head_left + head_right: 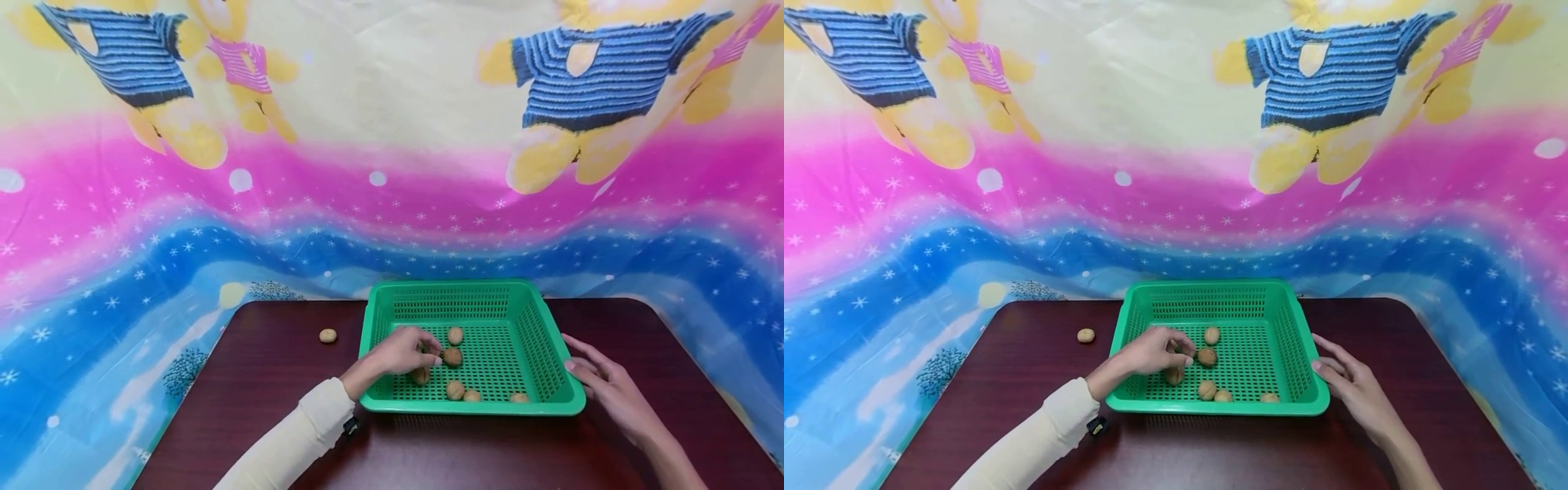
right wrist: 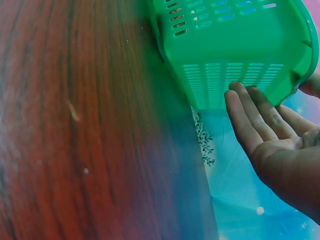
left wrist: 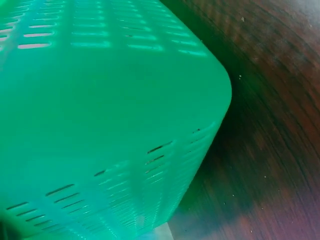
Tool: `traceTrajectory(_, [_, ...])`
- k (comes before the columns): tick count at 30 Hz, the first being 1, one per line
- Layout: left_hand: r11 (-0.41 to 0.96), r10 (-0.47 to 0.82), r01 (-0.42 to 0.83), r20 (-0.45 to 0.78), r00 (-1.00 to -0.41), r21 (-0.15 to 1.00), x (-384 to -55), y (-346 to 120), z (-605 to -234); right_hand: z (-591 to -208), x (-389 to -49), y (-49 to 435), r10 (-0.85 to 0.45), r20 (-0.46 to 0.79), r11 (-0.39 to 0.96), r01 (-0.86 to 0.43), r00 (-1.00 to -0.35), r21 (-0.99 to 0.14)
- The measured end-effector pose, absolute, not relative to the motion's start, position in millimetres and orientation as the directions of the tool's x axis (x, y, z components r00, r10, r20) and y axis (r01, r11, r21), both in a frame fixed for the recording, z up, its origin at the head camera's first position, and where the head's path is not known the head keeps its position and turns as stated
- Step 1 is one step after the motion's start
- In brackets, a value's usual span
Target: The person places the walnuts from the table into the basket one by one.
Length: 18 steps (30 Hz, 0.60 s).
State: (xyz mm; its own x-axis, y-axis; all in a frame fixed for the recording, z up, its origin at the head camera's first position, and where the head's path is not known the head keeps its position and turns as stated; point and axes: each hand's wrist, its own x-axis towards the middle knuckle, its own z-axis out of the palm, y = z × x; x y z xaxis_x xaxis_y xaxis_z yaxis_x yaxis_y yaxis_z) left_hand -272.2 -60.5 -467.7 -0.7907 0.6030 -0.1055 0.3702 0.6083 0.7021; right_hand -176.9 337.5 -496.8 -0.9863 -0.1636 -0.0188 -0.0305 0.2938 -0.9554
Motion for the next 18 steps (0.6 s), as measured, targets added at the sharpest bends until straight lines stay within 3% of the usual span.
traceTrajectory(8, [0.441,0.545,0.334,0.048,-0.837,0.833,-276.4,-79.1,-449.9,-497.2,-175.9,336.4,-0.179,-0.017,0.283,-0.035,-0.984,-0.958])
traceTrajectory(18, [0.432,0.400,0.287,0.104,-0.911,0.855,-282.5,-131.1,-426.8,-494.5,-173.0,336.9,-0.161,-0.003,0.304,-0.047,-0.987,-0.952])
